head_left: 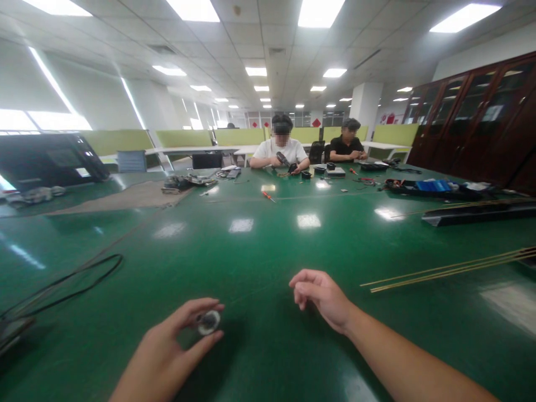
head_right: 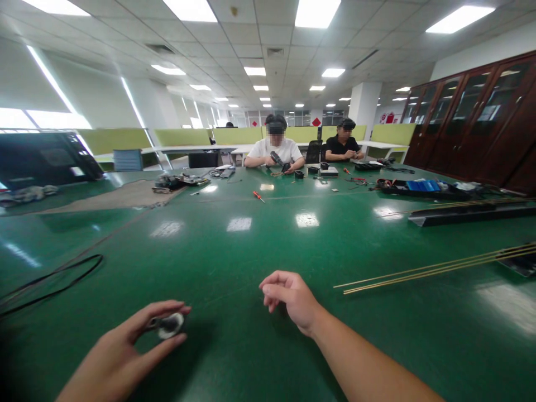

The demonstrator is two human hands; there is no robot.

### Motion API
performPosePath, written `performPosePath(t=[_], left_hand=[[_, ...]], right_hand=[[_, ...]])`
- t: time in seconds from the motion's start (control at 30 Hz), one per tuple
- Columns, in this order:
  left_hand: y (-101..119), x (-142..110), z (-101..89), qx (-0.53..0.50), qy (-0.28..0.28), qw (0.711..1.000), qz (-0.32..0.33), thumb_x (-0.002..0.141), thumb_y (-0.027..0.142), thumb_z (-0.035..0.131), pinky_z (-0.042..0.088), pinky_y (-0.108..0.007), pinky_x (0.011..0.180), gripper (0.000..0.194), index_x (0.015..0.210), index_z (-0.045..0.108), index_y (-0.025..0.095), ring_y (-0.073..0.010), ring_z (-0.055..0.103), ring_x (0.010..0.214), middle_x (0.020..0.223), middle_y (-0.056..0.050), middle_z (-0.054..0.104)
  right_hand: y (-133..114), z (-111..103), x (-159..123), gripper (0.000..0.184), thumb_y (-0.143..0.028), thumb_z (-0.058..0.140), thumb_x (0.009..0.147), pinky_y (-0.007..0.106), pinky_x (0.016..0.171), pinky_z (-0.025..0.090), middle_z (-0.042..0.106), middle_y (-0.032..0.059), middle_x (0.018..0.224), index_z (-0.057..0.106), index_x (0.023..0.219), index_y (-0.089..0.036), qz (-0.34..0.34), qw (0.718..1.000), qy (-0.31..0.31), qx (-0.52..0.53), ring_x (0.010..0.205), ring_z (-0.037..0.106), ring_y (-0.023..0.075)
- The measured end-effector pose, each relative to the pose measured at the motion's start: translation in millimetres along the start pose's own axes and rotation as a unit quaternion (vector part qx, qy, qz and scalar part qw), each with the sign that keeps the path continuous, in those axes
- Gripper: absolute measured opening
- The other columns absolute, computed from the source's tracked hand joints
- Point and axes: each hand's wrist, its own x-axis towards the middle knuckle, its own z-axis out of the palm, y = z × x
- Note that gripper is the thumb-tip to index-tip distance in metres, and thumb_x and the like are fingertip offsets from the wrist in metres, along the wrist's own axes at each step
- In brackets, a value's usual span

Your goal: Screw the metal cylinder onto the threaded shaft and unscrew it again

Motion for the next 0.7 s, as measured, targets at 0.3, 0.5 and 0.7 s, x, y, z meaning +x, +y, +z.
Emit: performPosePath(t=[0.3, 0.5, 0.7], left_hand=[[45, 80, 88.2, -0.103, -0.147, 0.979, 0.095, 0.077, 0.02, 0.073, 0.048, -0.034, 0.087, 0.027, 0.104, 0.071, 0.024, -0.022, 0.066, 0.093, 0.099, -0.002, 0.073], [29, 76, 89.5, -0.119, -0.169, 0.975, 0.082, 0.078, 0.016, 0.072, 0.047, -0.034, 0.088, 0.032, 0.109, 0.069, 0.027, -0.0217, 0.065, 0.095, 0.1, -0.002, 0.071], [26, 67, 85.2, -0.127, -0.181, 0.975, 0.016, 0.071, 0.008, 0.073, 0.049, -0.032, 0.083, 0.032, 0.099, 0.065, 0.024, -0.021, 0.065, 0.091, 0.096, -0.001, 0.069]], right_hand=[[-1, 2, -2, 0.05, -0.009, 0.062, 0.06, 0.026, 0.068, 0.043, 0.059, 0.0015, 0.096, 0.057, 0.109, -0.019, -0.055, 0.996, 0.026, -0.063, 0.078, 0.057, 0.0133], [6, 11, -10, 0.061, -0.002, 0.054, 0.064, 0.029, 0.07, 0.045, 0.057, 0.0028, 0.105, 0.05, 0.122, -0.024, -0.05, 0.953, 0.063, -0.29, 0.084, 0.057, 0.0152], [3, 15, -15, 0.062, -0.002, 0.059, 0.068, 0.031, 0.079, 0.045, 0.06, 0.0012, 0.105, 0.048, 0.125, -0.026, -0.036, 0.932, 0.046, -0.358, 0.088, 0.057, 0.0159]])
